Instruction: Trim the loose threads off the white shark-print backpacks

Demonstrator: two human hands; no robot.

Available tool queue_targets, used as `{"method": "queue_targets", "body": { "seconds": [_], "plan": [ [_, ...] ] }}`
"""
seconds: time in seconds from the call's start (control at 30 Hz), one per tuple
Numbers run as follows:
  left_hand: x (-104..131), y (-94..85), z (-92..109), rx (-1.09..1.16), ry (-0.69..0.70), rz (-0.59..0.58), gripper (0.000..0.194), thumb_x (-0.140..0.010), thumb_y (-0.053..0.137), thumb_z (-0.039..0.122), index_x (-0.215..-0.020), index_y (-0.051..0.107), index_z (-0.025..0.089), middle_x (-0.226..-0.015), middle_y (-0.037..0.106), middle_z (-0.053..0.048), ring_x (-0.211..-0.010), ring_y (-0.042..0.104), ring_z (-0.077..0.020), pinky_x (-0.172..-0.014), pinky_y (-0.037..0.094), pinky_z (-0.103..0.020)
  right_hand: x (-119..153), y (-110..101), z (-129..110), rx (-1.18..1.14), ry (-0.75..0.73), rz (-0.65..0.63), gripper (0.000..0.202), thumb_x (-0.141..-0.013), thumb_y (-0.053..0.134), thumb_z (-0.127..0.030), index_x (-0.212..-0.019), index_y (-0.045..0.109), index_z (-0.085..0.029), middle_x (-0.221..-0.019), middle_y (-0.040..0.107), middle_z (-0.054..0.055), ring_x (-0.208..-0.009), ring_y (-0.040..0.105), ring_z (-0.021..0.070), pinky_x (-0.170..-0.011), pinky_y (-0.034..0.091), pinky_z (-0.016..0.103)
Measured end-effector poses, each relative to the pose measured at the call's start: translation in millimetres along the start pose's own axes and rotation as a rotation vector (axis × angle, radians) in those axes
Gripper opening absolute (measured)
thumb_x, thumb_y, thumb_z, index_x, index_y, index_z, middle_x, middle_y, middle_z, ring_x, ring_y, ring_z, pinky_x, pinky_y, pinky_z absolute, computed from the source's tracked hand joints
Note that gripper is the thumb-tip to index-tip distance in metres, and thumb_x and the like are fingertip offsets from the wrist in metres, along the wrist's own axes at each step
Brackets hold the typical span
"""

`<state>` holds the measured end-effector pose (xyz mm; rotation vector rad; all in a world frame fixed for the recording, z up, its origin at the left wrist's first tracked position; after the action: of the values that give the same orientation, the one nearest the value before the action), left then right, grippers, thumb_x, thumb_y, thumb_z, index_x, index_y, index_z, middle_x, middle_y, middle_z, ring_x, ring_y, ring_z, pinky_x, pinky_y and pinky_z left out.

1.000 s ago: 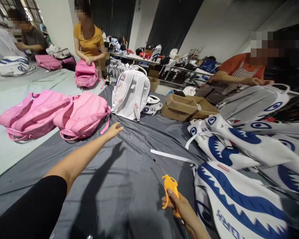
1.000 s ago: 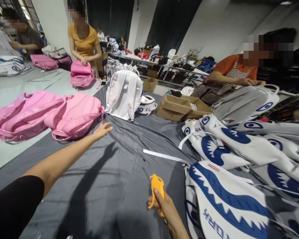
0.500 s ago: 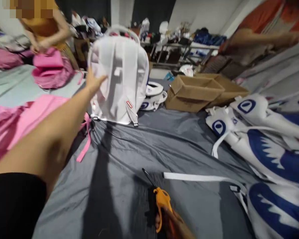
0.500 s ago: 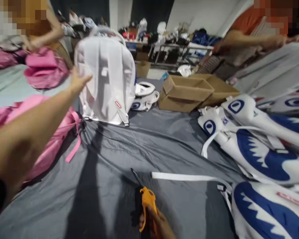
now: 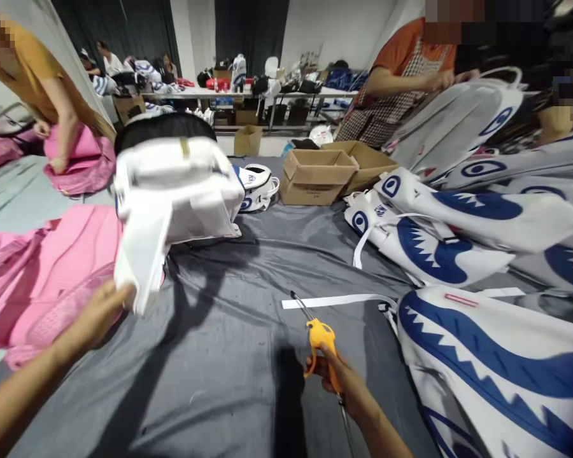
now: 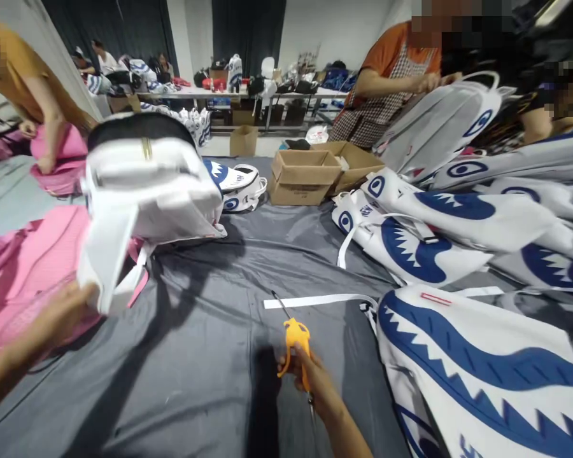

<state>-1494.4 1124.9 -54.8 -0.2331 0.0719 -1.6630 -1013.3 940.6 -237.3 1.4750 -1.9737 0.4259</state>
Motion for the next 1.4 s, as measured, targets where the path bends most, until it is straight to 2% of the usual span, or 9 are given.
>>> {"method": "queue_targets", "body": {
  "seconds": [0.2, 0.33, 0.4, 0.47, 0.63, 0.7, 1.1, 1.23, 1.4],
  "plan": [
    [260.7, 18.2, -99.7, -0.785, 0.095, -0.332, 0.028, -0.087, 0.055, 0.046, -0.076, 0.064, 0.022, -0.082, 0.067, -0.003, -0.085, 0.062, -0.0229, -0.091, 0.049, -0.039, 79.0, 2.5, 8.2, 0.018, 0.026, 0.088, 0.027, -0.091, 0.059, -0.039, -0.105, 0.051, -0.018, -0.077, 0.074, 0.01, -0.062, 0.071, 0.0173, -0.036, 0.029, 0.013],
    [344.4, -31.8, -124.7, -0.943, 0.036, -0.144, 0.03, -0.088, 0.042, 0.033, -0.081, 0.068, 0.02, -0.093, 0.07, -0.01, -0.09, 0.065, -0.0259, -0.092, 0.05, -0.043, 130.4, -12.0, 30.4, 0.141, 0.024, 0.069, 0.023, -0.092, 0.06, -0.037, -0.104, 0.052, -0.018, -0.079, 0.075, 0.009, -0.065, 0.073, 0.0188, -0.036, 0.032, 0.014],
    [363.3, -75.8, -115.1, -0.957, -0.081, 0.197, 0.037, -0.09, 0.037, 0.033, -0.095, 0.07, 0.017, -0.098, 0.07, -0.015, -0.097, 0.065, -0.0303, -0.091, 0.052, -0.047, 147.9, -14.0, 44.7, 0.231, 0.027, 0.054, 0.024, -0.093, 0.059, -0.038, -0.104, 0.053, -0.018, -0.079, 0.075, 0.009, -0.064, 0.073, 0.0186, -0.036, 0.032, 0.014],
    [377.5, -73.0, -91.3, -0.946, -0.071, 0.38, 0.043, -0.092, 0.039, 0.039, -0.113, 0.066, 0.014, -0.113, 0.067, -0.017, -0.112, 0.06, -0.0327, -0.1, 0.047, -0.052, 160.0, -9.0, 59.4, 0.309, 0.028, 0.079, 0.022, -0.094, 0.058, -0.036, -0.104, 0.053, -0.017, -0.077, 0.074, 0.009, -0.062, 0.072, 0.018, -0.036, 0.032, 0.014],
    [420.8, 146.0, -82.3, -0.893, 0.209, -0.465, 0.093, -0.075, 0.071, 0.057, -0.154, 0.032, 0.029, -0.164, 0.02, -0.014, -0.149, 0.02, -0.0397, -0.117, 0.025, -0.059, 185.2, 43.2, 99.8, 0.483, 0.022, 0.048, 0.024, -0.095, 0.055, -0.034, -0.11, 0.054, -0.016, -0.071, 0.073, 0.006, -0.054, 0.069, 0.0163, -0.034, 0.032, 0.016],
    [447.9, 186.4, -109.0, -1.005, 0.118, -0.584, 0.118, -0.063, 0.083, 0.053, -0.158, 0.019, 0.024, -0.165, 0.007, -0.02, -0.15, 0.008, -0.045, -0.118, 0.02, -0.062, 196.9, 57.3, 115.0, 0.531, 0.03, -0.002, 0.023, -0.095, 0.054, -0.034, -0.11, 0.054, -0.016, -0.073, 0.073, 0.006, -0.054, 0.069, 0.0159, -0.033, 0.031, 0.016],
    [487.1, 137.3, -130.0, -1.067, 0.266, -0.484, 0.064, -0.083, 0.058, 0.007, -0.146, 0.046, 0.017, -0.15, 0.046, -0.02, -0.138, 0.046, -0.0291, -0.111, 0.041, -0.041, 261.9, 29.7, 71.4, 0.61, -0.047, -0.08, 0.028, -0.094, 0.053, -0.046, -0.104, 0.054, -0.02, -0.08, 0.074, 0.006, -0.069, 0.073, 0.0185, -0.04, 0.035, 0.017],
    [503.3, 148.7, -139.2, -1.087, 0.244, -0.479, 0.093, -0.072, 0.081, 0.031, -0.152, 0.035, 0.019, -0.159, 0.026, -0.025, -0.147, 0.026, -0.0423, -0.115, 0.028, -0.056, 262.0, 19.3, 93.2, 0.516, 0.034, -0.055, 0.027, -0.097, 0.049, -0.045, -0.104, 0.054, -0.02, -0.078, 0.074, 0.006, -0.067, 0.073, 0.0184, -0.038, 0.034, 0.016],
    [479.3, 172.1, -138.7, -1.09, 0.297, -0.496, 0.029, -0.087, 0.053, 0.009, -0.113, 0.066, 0.009, -0.116, 0.067, -0.023, -0.108, 0.065, -0.0318, -0.091, 0.048, -0.043, 262.9, 1.3, 153.2, 0.548, 0.14, -0.005, 0.024, -0.1, 0.045, -0.04, -0.103, 0.053, -0.018, -0.071, 0.072, 0.006, -0.059, 0.071, 0.0165, -0.038, 0.035, 0.016]
  ]
}}
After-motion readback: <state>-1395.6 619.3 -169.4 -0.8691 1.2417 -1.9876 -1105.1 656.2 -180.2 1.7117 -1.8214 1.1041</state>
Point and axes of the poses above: each hand's wrist, its own x-axis away from the middle knuckle, its own y-axis out of the palm, z = x × y, the point moved 10 cm from there along -x, towards the middle knuckle
